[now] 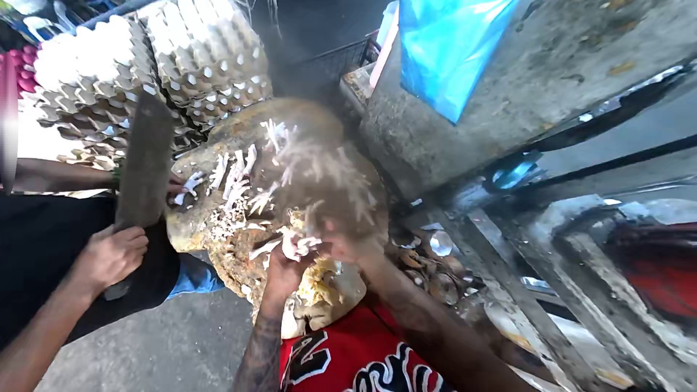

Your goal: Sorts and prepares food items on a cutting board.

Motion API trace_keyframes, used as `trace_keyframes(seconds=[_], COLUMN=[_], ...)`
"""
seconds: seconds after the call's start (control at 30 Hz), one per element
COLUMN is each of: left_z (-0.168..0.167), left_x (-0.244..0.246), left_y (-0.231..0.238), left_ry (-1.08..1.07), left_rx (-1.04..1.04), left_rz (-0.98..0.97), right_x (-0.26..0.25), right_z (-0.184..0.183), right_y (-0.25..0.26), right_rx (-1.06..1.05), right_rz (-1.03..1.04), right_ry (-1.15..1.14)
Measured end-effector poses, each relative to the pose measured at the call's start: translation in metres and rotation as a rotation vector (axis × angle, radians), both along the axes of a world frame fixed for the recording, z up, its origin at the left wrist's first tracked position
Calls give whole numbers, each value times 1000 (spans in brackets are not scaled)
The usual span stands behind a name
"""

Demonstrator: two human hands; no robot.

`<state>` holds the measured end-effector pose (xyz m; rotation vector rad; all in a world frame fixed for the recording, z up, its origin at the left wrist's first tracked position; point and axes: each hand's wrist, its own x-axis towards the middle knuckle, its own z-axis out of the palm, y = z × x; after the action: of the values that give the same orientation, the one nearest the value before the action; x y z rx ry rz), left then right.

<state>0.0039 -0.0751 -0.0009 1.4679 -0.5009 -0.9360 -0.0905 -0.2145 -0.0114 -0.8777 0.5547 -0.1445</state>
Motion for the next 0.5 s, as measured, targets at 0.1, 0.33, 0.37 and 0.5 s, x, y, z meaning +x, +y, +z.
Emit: trace_keyframes(seconds=[0.1, 0.33, 0.37, 0.5], left_z=[2, -3, 2, 11], left_x=[-3, -21, -27, -25], left_y=[15, 42, 48, 63], left_ry=[296, 442, 429, 69], left_rx=[-9, -96, -103, 35], left_rz=[-36, 39, 46, 111], right_x=[-8, 1, 7, 9], right_z=[-9, -3, 1, 12], right_y=[7, 13, 2, -18], right_rx=[50, -110, -107, -374], right_rz=[-79, -296, -349, -214], right_ry=[-36, 132, 193, 98])
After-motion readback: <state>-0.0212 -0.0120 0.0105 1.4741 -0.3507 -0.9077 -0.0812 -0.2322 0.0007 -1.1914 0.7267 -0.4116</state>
